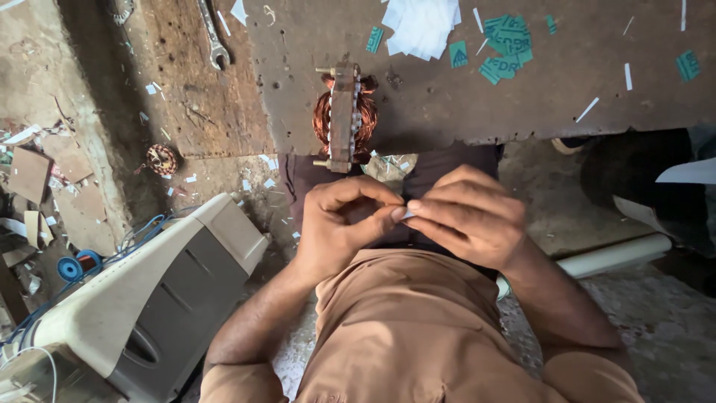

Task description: The person is assembling and winding copper coils onto metal stator cores at a workbench.

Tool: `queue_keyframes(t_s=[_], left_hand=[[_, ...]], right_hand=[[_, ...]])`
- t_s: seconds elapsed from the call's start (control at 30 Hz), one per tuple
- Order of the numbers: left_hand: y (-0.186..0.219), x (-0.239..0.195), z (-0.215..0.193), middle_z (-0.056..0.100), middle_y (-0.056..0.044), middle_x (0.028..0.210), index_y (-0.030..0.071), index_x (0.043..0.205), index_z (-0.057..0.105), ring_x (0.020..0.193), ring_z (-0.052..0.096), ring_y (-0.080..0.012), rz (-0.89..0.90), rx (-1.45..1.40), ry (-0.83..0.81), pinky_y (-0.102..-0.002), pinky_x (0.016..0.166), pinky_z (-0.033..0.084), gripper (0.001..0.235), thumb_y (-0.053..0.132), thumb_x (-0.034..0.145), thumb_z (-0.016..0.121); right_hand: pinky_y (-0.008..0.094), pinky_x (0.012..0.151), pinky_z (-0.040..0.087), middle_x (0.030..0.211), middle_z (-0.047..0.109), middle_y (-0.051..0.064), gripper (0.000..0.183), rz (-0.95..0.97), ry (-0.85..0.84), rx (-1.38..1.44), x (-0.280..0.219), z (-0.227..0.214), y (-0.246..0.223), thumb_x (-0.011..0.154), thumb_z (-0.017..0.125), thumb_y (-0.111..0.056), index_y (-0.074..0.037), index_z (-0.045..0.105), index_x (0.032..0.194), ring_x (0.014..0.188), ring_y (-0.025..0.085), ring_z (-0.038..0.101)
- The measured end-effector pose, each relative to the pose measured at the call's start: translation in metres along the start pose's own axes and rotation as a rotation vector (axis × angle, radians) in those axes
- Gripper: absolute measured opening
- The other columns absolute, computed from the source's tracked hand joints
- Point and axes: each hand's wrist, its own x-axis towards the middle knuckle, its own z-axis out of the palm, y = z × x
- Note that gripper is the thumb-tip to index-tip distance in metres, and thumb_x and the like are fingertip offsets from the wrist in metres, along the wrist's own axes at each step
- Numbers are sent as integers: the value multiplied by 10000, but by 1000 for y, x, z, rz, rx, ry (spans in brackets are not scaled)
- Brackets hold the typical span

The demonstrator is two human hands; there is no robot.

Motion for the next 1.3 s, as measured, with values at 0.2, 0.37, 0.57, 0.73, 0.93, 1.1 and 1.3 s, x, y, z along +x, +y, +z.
queue_keyframes(t_s=[0.2,0.37,0.57,0.73,0.93,1.1,1.3], left_hand=[[15,3,-5,763,-86,1014,-1,1019,749,951,735,-160,212,190,-104,-279,880,588,151,28,891,822],[20,0,-2,749,-80,1009,23,1034,740,930,739,-186,370,437,-68,-311,837,601,144,27,912,815],[27,-5,-3,735,-109,1020,-15,1035,705,885,725,-211,622,611,-47,-337,745,597,138,-53,908,744],[16,4,-56,759,-84,900,19,943,670,723,688,-143,614,634,324,-261,607,505,64,25,1005,657],[-11,79,-82,723,-81,1131,18,1209,674,994,725,-148,353,413,377,-285,873,638,172,80,1057,725],[-19,94,-83,701,-85,1321,12,1397,613,1111,686,-146,370,413,49,-264,974,556,385,15,1031,732],[-16,96,-84,738,-98,1183,2,1374,646,1034,705,-151,444,644,49,-275,942,559,357,40,1034,750]], right_hand=[[345,711,583,927,720,98,256,-20,-16,24,-4,0,6,785,877,35,33,735,999,827,244,719],[351,717,588,896,726,99,209,10,-4,70,-6,3,8,799,849,41,29,729,970,809,242,724],[363,723,591,895,724,108,184,14,-8,200,1,0,2,829,826,5,34,726,980,828,244,718],[315,633,520,906,724,82,164,239,134,157,8,13,30,913,780,37,23,753,1074,792,204,668],[359,769,541,982,700,57,145,179,164,-239,28,50,69,926,855,-59,-53,785,1052,886,228,678],[384,820,538,1022,673,66,105,68,186,-263,31,58,73,993,834,-41,-6,747,1041,927,253,662],[397,808,520,1041,630,75,143,-34,150,-361,29,58,71,996,823,-15,13,730,1101,929,261,615]])
